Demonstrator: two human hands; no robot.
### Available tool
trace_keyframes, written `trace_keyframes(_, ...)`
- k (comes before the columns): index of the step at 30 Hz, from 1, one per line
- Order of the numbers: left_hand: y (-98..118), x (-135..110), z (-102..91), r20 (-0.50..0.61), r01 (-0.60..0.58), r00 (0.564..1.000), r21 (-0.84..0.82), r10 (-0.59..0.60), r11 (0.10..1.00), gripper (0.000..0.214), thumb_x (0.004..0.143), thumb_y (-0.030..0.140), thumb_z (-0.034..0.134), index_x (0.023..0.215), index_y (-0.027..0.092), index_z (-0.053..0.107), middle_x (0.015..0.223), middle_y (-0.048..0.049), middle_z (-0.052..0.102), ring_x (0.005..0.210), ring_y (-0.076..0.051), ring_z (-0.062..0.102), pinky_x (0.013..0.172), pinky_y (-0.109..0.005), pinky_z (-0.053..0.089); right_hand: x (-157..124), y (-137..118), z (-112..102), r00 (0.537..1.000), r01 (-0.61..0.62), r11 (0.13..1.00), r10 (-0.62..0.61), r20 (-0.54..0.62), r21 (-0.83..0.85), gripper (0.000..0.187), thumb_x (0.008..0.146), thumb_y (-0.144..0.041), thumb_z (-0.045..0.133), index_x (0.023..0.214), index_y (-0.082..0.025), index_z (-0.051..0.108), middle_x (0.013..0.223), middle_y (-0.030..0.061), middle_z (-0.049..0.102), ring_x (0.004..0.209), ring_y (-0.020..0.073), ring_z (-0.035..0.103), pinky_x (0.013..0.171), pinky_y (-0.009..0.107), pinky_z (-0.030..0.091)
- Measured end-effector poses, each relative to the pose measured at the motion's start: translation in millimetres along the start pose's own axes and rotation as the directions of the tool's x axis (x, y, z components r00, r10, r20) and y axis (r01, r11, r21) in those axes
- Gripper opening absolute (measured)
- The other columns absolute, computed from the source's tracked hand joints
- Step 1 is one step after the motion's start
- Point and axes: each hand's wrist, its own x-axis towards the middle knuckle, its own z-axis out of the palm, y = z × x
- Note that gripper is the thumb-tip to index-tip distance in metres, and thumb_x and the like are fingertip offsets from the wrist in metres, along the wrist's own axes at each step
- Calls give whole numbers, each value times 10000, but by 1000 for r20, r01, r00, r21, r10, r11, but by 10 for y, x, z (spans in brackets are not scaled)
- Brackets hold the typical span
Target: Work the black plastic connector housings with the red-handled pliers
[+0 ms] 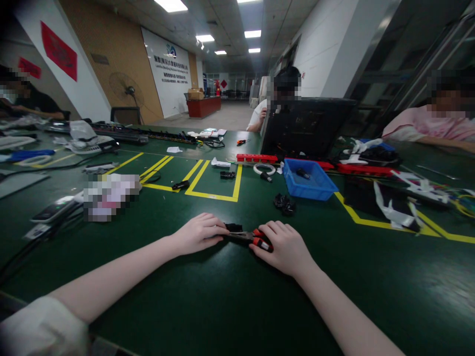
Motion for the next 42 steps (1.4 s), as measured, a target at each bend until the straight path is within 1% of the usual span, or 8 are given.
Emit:
trace_keyframes(7,-38,2,-5,-13,64,998,-146,-66,987,250,936,223,572,1178,223,633,1150,-58,647,1052,-191,592,925,-353,478,-13,7,1,999,-12,1000,11,-41,-9,346,856,-487,603,1033,-195,658,982,96,703,863,220,648,731,351,499)
trace_keyframes(14,-28,9,-17,-52,108,991,-192,-120,975,106,941,213,566,992,196,658,995,-29,656,969,-169,613,897,-334,456,-34,11,14,996,42,998,-45,-81,-35,404,873,-494,596,1099,-160,632,1034,123,692,926,240,640,778,372,494)
trace_keyframes(24,-1,39,-54,-34,116,992,-192,-125,974,78,923,210,577,939,181,647,1056,-44,617,972,-172,609,879,-321,467,-28,19,41,989,15,995,-29,-147,-99,398,859,-446,611,1143,-168,608,1086,141,650,1020,285,601,880,424,444)
trace_keyframes(27,9,62,-67,-8,126,992,-147,-128,981,87,927,202,565,953,185,646,1052,-35,619,984,-173,607,871,-321,451,-22,12,32,980,23,988,-53,-189,-155,340,867,-403,608,1117,-172,611,1054,126,660,976,268,608,843,398,437)
trace_keyframes(31,13,84,-73,4,132,991,-105,-133,986,110,942,206,533,964,191,640,1047,-29,623,1003,-176,606,873,-325,420,-30,0,12,957,10,958,-93,-274,-287,282,867,-420,627,988,-165,622,890,89,668,808,223,602,723,346,418)
trace_keyframes(35,15,102,-83,7,130,992,-81,-130,988,115,942,203,524,952,189,637,1043,-21,626,997,-170,607,859,-319,408,-65,9,35,972,30,967,-87,-217,-253,131,902,-262,551,970,-169,613,853,54,669,683,160,573,655,301,404)
trace_keyframes(38,16,106,-85,6,112,994,-55,-112,992,117,940,197,519,950,186,635,1053,-21,629,991,-170,609,852,-319,413,-71,31,74,989,-1,975,-33,-147,-220,227,858,-161,512,1062,-167,612,912,57,675,639,151,556,625,303,416)
trace_keyframes(42,7,79,-44,-22,96,995,-19,-97,995,134,949,216,510,973,184,637,1057,-31,624,962,-170,608,822,-301,442,-44,71,98,993,-72,987,57,-102,-146,295,806,-171,554,1093,-170,621,1042,105,646,855,219,617,717,338,494)
